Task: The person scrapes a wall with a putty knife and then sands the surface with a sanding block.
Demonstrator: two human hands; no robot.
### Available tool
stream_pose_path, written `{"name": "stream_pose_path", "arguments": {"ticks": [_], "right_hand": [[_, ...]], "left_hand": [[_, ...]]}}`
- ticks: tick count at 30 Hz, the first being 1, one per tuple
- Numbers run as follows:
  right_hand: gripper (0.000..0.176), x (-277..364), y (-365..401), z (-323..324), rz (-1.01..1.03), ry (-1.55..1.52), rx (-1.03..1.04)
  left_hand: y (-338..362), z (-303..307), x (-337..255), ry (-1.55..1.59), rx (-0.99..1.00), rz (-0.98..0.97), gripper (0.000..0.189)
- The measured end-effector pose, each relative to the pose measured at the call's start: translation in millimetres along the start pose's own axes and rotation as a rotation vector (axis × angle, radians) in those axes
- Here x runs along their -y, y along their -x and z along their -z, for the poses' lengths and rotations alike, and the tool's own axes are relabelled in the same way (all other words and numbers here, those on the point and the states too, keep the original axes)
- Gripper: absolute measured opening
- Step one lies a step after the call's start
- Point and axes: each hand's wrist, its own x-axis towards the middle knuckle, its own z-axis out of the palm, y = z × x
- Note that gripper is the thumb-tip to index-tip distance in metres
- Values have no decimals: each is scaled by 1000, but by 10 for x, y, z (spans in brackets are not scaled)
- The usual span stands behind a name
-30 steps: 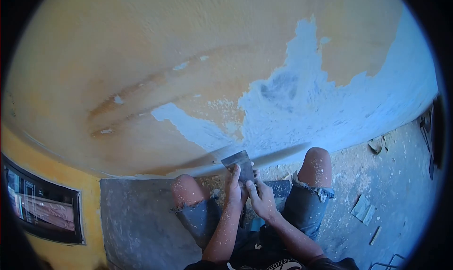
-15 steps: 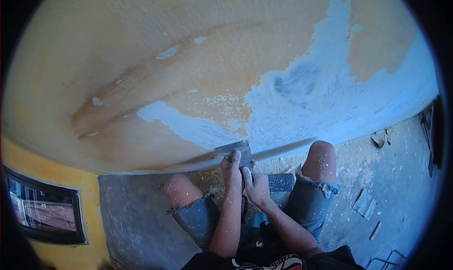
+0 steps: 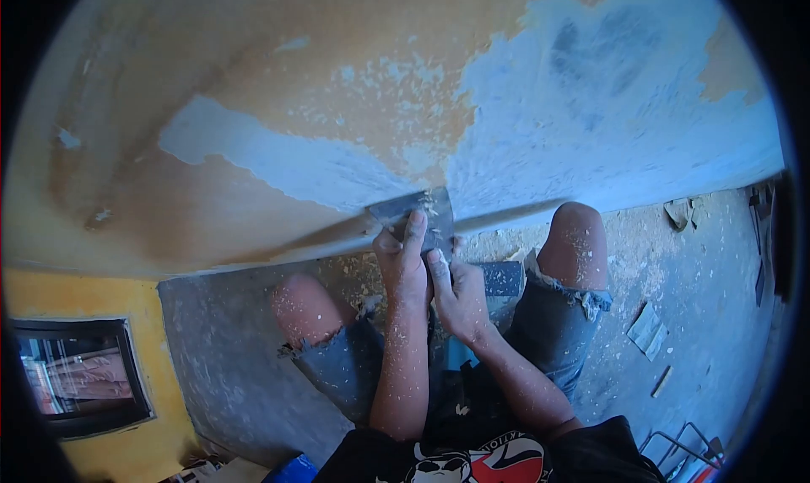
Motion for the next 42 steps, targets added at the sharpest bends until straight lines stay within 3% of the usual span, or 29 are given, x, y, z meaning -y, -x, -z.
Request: {"name": "stream_pose_path", "arguments": {"ticks": [4,8,10,12,13,21,23,25,28,29,31,33,35,38,42], "right_hand": [[43,469,-25,212,61,-69,78],[41,216,129,58,224,38,-42],[42,-18,186,-17,283,-1,-119],[43,-216,197,-8,25,128,42],[47,-231,171,-50,78,70,-53],[48,-92,17,37,32,82,-41],[46,123,-4,135,4,85,-8],[45,437,-54,245,126,71,-26],[44,643,76,293,174,-7,-15],[45,498,112,233,172,69,-21],[46,-29,196,28,273,104,-113],[47,-177,119,-13,347,141,-201],[50,-204,161,22,66,139,-59],[53,-37,79,100,-33,115,6],[53,-85,76,67,-4,98,7]], "left_hand": [[-24,-210,-320,-18,63,-72,33],[126,32,-212,-81,18,53,36],[221,112,-8,-125,-2,14,35],[164,147,148,-105,-13,-13,34],[132,161,197,-111,-42,12,32],[31,7,116,-63,-37,-12,29],[2,-144,-63,-10,11,-38,26],[27,-360,-386,56,121,-91,24],[156,-482,-616,40,107,-91,25],[183,-397,-509,-78,51,-86,33],[127,16,-45,-199,-31,-162,31],[120,75,167,-115,-49,-119,29],[93,146,293,-36,-104,-37,27],[87,21,105,-95,-31,-14,25],[74,-74,17,-55,-65,-6,24]]}}
